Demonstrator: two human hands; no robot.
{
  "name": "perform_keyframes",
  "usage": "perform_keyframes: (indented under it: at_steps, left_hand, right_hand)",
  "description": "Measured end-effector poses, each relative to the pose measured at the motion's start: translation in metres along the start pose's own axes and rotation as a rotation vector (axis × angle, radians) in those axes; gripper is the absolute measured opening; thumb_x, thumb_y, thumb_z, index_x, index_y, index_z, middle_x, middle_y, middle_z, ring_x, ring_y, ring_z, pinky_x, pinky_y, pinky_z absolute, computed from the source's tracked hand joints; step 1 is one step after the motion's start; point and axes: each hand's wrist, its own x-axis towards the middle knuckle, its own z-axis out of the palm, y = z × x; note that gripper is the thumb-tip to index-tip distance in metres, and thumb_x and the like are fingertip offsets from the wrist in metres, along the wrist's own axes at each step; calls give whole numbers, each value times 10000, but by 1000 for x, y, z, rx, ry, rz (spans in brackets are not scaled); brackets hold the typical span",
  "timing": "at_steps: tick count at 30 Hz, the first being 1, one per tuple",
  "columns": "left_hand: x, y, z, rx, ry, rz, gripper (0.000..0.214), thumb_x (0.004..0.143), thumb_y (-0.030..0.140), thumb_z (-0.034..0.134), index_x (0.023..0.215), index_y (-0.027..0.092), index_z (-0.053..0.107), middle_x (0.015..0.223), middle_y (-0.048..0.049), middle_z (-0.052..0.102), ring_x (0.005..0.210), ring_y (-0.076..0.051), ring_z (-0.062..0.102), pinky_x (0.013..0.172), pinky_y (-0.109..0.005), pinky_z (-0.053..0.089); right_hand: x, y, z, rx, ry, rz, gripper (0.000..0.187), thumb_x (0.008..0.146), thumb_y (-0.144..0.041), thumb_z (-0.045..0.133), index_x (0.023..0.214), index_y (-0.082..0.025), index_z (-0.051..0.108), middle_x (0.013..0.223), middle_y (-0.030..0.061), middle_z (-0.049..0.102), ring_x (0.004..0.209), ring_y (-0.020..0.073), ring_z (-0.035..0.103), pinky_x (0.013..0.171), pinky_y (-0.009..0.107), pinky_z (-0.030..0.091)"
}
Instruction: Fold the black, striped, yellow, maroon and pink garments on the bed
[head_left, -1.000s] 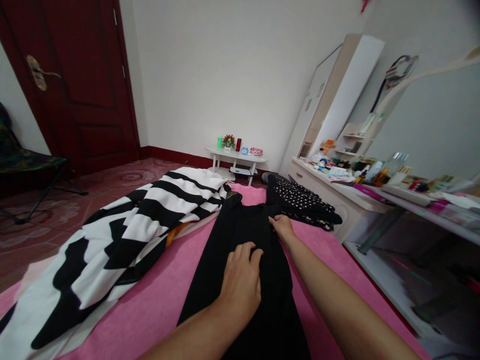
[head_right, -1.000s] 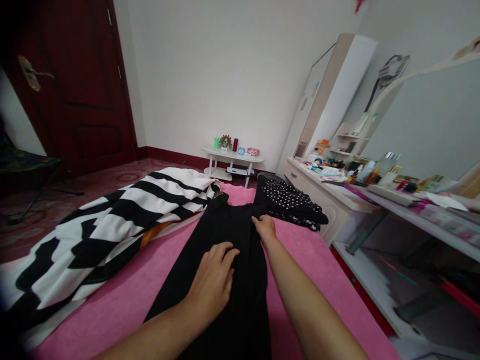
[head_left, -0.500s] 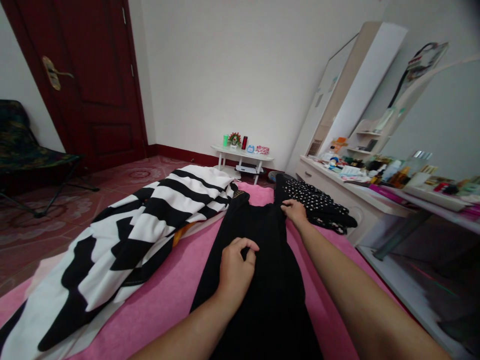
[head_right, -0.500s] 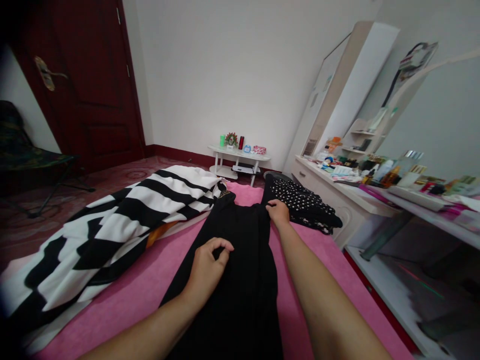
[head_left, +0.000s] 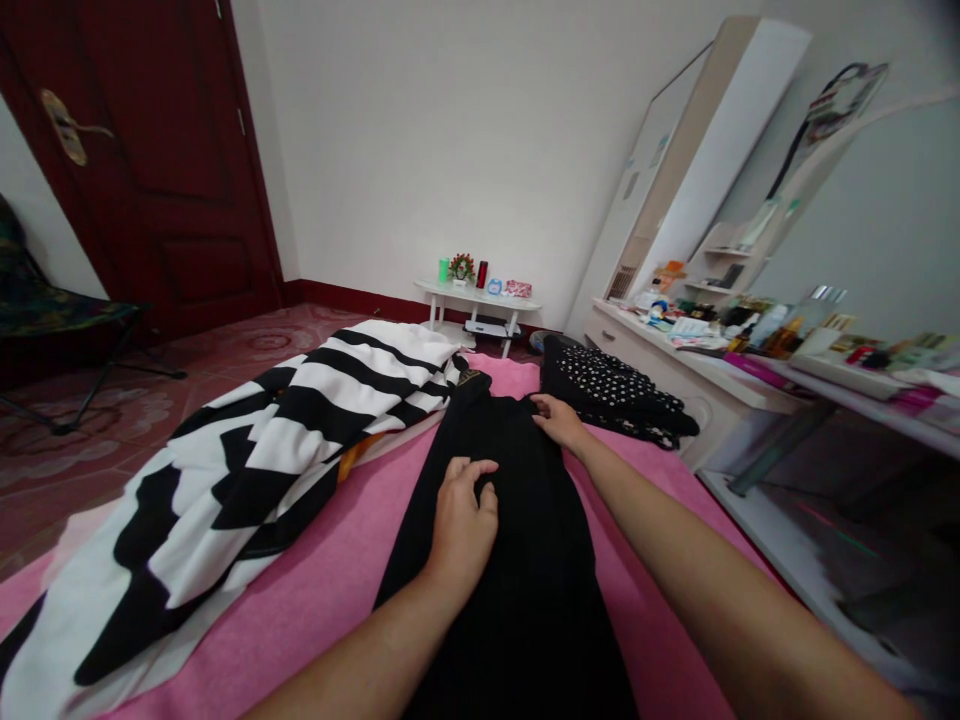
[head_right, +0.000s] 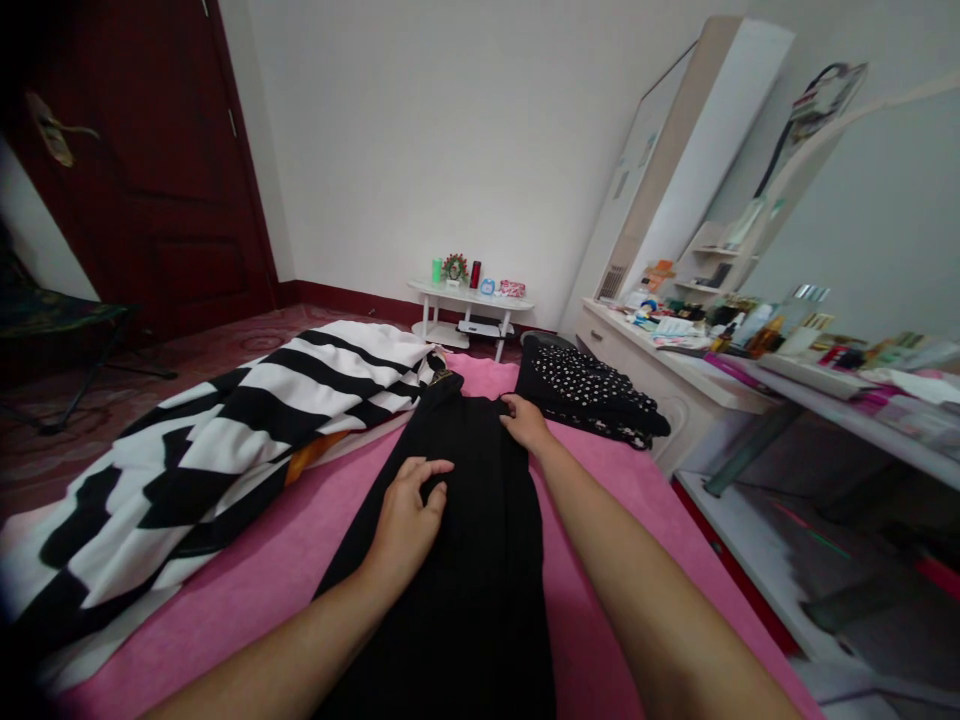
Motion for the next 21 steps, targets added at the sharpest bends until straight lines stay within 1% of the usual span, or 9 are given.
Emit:
perform_keyframes:
  at_steps: [4,6,9,13,15,17,18,19,21]
  left_hand:
    - [0,-3,1,87,-9,-8,320,793,84,495,1059,161,657,1070,-82,550,1087,-217,545,977,-348,440]
    - [0,-5,2,115,-18,-6,326,799,99,498,1078,160,656,1097,-89,547,1099,-227,544,987,-359,440]
    - [2,-9,2,148,-30,-2,325,797,110,508,1082,160,658,1106,-94,545,1104,-238,544,992,-375,443]
    - [-2,-5,0,220,-38,8,322,805,129,516,1097,174,642,1147,-97,518,1105,-238,542,967,-376,461]
    - [-7,0,-3,306,-15,72,335,802,129,521,1116,185,623,1266,-115,456,1179,-270,488,967,-407,454]
    - [-13,6,-6,401,2,203,352,793,111,525,1126,187,612,1399,-119,352,1295,-306,361,1011,-448,404]
    - [-15,9,-7,437,-18,286,358,792,101,524,1129,187,611,1431,-112,329,1335,-309,300,1046,-463,361]
    - [-18,10,-8,461,-63,363,363,793,95,521,1132,187,610,1430,-106,348,1352,-301,273,1079,-473,314]
    - [-21,10,-10,475,-180,468,362,806,84,499,1135,181,614,1359,-104,455,1335,-273,321,1115,-479,249]
  right_hand:
    - [-34,-7,0,-116,-2,53,295,716,-167,639,1011,-155,655,713,9,653,663,146,606,663,245,465]
    - [-52,-11,0,-157,-35,59,269,710,-149,636,977,-171,663,660,-15,614,629,132,568,633,228,435]
    - [-72,-21,-6,-190,-79,51,310,675,-77,638,968,-178,653,697,-24,597,643,113,542,641,211,416]
    - [-104,-38,-20,-197,-89,-8,423,687,-64,619,1096,-169,593,911,17,614,659,95,545,675,217,436]
    - [-130,-44,-25,-215,-114,-121,393,708,-43,563,1078,-175,596,956,28,603,692,100,553,707,227,446]
    - [-159,-47,-28,-237,-161,-255,363,707,-18,516,1016,-183,613,944,30,596,784,128,565,756,247,450]
    - [-173,-49,-30,-239,-181,-312,361,705,-12,501,998,-188,617,943,32,593,844,145,565,788,260,449]
    - [-187,-50,-32,-227,-192,-351,364,705,-12,495,997,-193,616,953,35,590,900,158,560,821,275,445]
    - [-211,-53,-40,-174,-163,-386,370,721,-31,494,1032,-200,604,1003,42,584,956,168,552,865,299,439]
